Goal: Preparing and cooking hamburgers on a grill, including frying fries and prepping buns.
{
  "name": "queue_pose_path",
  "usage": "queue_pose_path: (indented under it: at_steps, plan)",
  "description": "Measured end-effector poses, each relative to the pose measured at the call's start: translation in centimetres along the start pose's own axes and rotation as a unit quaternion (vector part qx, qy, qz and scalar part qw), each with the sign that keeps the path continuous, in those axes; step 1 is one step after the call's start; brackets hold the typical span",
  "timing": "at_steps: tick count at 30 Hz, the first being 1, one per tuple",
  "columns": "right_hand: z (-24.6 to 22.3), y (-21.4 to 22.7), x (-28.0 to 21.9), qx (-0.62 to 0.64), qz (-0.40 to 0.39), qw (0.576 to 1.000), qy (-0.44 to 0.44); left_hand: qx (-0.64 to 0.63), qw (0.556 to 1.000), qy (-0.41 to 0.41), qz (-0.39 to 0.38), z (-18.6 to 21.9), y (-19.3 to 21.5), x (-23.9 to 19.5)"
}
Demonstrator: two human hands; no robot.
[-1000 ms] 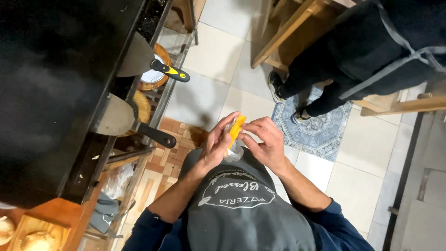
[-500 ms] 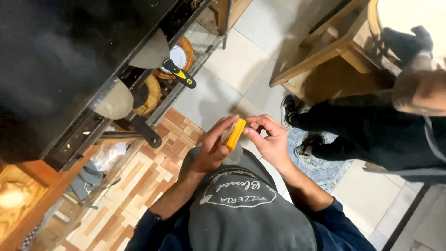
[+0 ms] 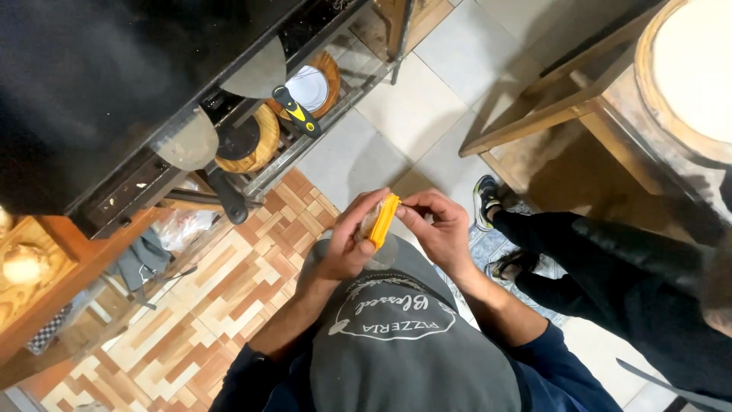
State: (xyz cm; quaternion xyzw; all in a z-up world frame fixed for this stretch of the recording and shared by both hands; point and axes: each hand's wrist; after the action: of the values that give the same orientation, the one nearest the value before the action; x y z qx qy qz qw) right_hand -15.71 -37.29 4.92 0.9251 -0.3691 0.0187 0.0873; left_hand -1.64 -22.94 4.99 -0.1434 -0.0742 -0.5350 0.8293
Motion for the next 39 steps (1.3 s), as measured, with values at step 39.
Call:
queue_pose_path:
  at_steps: [39]
  plan:
    - [-3.3, 7.4, 18.4, 0.011, 0.039, 0.982, 0.184, -0.519, 0.834, 0.121, 0.143, -3.4, 1.3, 18.3]
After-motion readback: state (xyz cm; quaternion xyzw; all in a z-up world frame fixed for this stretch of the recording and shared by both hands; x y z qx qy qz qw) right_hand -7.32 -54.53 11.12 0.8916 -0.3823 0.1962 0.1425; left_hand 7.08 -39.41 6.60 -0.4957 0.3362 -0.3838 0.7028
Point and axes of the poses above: each hand's wrist, its own x-axis towards the middle knuckle, its own y-axis out of the back of the hand, z = x × y, and after that the axes turned 4 degrees about -x, right-handed
